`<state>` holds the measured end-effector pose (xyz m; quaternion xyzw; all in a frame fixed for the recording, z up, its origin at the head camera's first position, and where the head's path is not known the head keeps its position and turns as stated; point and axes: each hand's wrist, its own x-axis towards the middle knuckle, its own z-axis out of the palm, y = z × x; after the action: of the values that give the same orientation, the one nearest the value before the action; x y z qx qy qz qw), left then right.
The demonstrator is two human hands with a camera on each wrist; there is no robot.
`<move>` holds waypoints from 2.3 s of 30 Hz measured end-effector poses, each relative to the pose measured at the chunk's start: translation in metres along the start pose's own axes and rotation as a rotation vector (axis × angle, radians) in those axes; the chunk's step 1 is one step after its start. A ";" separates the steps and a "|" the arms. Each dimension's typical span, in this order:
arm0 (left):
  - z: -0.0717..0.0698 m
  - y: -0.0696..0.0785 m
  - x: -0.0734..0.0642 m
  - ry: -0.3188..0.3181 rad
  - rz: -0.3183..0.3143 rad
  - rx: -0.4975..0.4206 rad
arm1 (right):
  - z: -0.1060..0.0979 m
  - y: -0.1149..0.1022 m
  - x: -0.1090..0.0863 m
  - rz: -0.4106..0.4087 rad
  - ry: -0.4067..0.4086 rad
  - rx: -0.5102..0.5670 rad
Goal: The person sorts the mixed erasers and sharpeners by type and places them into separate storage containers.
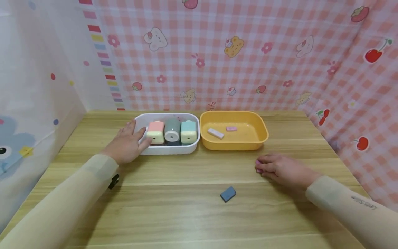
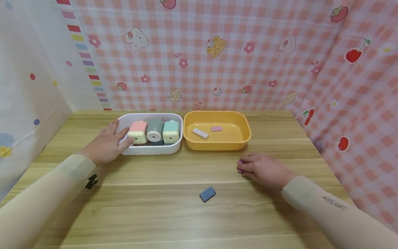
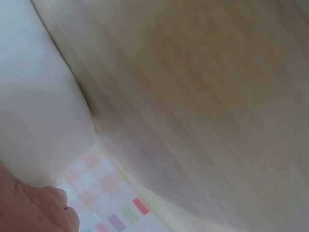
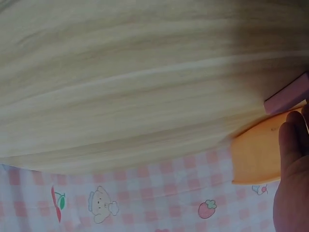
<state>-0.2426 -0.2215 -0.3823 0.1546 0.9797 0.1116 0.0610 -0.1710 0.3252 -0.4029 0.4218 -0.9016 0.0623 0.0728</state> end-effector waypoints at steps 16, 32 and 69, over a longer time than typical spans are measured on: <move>0.002 0.001 -0.003 0.007 0.005 0.011 | 0.009 -0.002 0.006 -0.050 0.089 -0.015; 0.002 0.000 -0.001 0.014 0.002 0.011 | 0.004 -0.008 0.007 0.003 0.056 -0.034; 0.002 0.000 -0.003 0.019 -0.010 0.014 | -0.022 -0.021 0.032 -0.139 0.183 -0.129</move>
<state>-0.2397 -0.2216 -0.3834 0.1491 0.9818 0.1060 0.0513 -0.1738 0.2917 -0.3742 0.4702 -0.8620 0.0372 0.1859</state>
